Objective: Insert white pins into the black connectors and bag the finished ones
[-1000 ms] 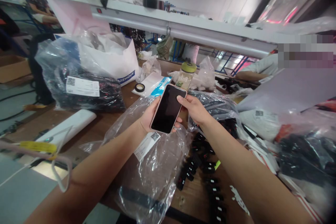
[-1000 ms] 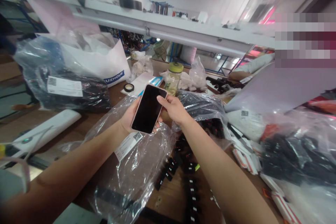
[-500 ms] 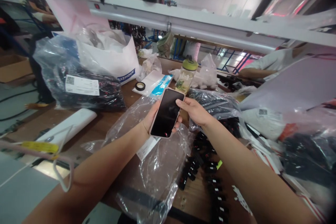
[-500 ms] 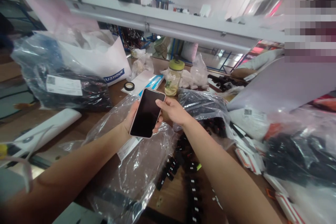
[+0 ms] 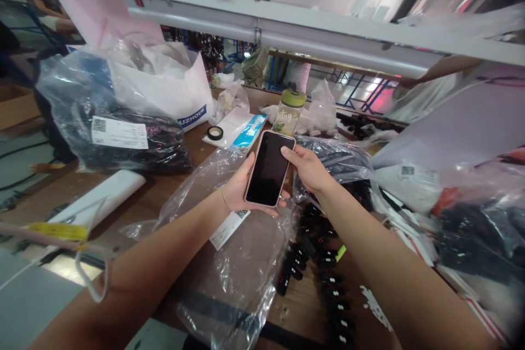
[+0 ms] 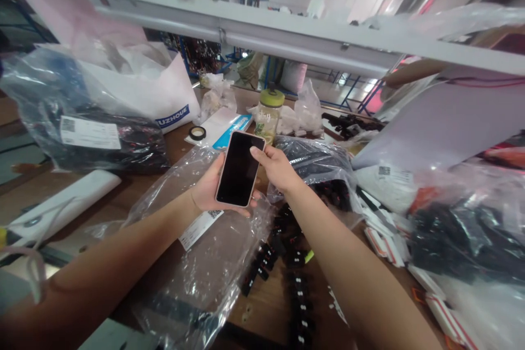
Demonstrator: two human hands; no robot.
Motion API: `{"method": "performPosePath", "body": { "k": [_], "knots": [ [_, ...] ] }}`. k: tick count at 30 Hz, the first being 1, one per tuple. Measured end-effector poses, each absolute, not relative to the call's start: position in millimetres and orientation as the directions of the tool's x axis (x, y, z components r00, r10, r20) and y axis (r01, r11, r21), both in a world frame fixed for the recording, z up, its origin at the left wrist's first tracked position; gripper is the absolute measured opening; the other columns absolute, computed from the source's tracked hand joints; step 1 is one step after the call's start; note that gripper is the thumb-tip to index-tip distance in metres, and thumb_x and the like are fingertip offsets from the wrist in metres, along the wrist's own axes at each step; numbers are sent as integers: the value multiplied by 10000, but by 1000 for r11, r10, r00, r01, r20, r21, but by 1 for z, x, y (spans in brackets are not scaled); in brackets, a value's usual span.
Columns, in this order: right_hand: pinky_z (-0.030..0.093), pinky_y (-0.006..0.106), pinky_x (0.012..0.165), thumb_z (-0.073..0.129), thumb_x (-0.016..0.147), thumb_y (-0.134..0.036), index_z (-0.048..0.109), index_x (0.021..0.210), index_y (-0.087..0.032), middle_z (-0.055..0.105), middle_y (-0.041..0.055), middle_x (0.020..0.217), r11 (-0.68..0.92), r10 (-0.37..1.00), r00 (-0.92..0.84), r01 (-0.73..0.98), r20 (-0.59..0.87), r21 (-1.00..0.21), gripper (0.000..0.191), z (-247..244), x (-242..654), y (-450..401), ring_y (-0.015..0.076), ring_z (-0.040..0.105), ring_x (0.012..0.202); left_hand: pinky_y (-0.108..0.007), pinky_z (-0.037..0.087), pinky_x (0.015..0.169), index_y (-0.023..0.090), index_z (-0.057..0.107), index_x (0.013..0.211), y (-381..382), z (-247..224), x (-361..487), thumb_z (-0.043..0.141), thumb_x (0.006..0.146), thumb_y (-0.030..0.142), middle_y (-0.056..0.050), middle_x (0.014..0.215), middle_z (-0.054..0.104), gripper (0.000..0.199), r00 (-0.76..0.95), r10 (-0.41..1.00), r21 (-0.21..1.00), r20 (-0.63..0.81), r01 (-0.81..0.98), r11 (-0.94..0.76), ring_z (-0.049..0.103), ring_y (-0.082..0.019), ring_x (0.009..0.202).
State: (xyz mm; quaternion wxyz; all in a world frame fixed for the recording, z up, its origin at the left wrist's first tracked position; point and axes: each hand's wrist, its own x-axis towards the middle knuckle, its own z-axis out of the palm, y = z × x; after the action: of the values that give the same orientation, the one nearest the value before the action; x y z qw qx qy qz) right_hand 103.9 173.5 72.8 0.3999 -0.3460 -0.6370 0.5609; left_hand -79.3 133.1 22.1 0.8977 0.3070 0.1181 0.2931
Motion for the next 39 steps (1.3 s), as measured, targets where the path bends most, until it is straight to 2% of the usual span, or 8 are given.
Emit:
{"method": "performPosePath", "body": {
  "k": [4, 9, 11, 16, 20, 27, 32, 39],
  "knots": [
    [502, 363, 778, 535, 885, -617, 644, 856, -192, 640, 12, 760, 333, 892, -405, 286, 202, -899, 439, 75, 115, 178, 189, 595, 758, -428, 555, 713, 121, 621, 1236, 136, 13, -77, 261, 845, 859, -207, 1044, 718, 909, 779, 625, 637, -35, -465, 615, 711, -344, 911],
    [445, 481, 981, 493, 956, -366, 576, 1310, -200, 609, 131, 1196, 666, 723, -369, 597, 584, -447, 400, 74, 133, 148, 280, 554, 1132, -403, 552, 684, 92, 640, 1200, 137, 7, -73, 231, 818, 888, -207, 1023, 715, 973, 750, 661, 621, -32, -503, 601, 701, -335, 889],
    [432, 504, 999, 514, 938, -299, 565, 1344, -209, 545, 154, 1319, 714, 626, -411, 644, 663, -274, 419, 69, 139, 134, 302, 518, 1206, -410, 549, 685, 93, 646, 1190, 137, 7, -72, 242, 806, 896, -203, 1027, 711, 977, 747, 664, 593, -24, -524, 612, 696, -333, 880],
    [426, 506, 968, 550, 929, -302, 705, 1175, -273, 499, 118, 1440, 825, 467, -701, 565, 539, 20, 292, 57, 137, 111, 325, 491, 1260, -421, 537, 659, 155, 637, 1234, 135, 7, -67, 284, 875, 818, -157, 1023, 711, 833, 689, 725, 518, -1, -620, 590, 681, -289, 782],
    [359, 515, 1060, 525, 948, -321, 706, 1179, -273, 494, 95, 1483, 843, 429, -776, 527, 462, 103, 297, 51, 124, 109, 316, 424, 1353, -382, 519, 651, 159, 618, 1286, 133, 8, -65, 303, 894, 792, -161, 1060, 706, 809, 640, 768, 496, -22, -660, 565, 675, -275, 779],
    [369, 530, 1041, 472, 970, -349, 502, 1428, -172, 429, 176, 1525, 600, 640, -538, 796, 548, 80, 493, 53, 126, 122, 361, 423, 1341, -431, 526, 621, 174, 601, 1307, 134, 8, -66, 230, 861, 844, -174, 1090, 701, 887, 691, 723, 545, 7, -609, 576, 689, -351, 842],
    [397, 520, 1009, 536, 939, -308, 642, 1284, -263, 449, 127, 1506, 696, 561, -600, 715, 570, 67, 365, 53, 133, 115, 353, 429, 1342, -433, 528, 650, 149, 632, 1238, 135, 6, -65, 277, 850, 847, -168, 1068, 695, 874, 669, 743, 515, -4, -636, 575, 681, -325, 844],
    [397, 492, 1030, 596, 903, -300, 745, 1092, -260, 522, 104, 1457, 806, 462, -674, 590, 577, 44, 244, 45, 133, 102, 321, 448, 1344, -415, 508, 712, 140, 645, 1207, 136, 1, -65, 308, 843, 850, -155, 1005, 702, 866, 647, 762, 473, -8, -669, 573, 670, -287, 808]
  ]
}}
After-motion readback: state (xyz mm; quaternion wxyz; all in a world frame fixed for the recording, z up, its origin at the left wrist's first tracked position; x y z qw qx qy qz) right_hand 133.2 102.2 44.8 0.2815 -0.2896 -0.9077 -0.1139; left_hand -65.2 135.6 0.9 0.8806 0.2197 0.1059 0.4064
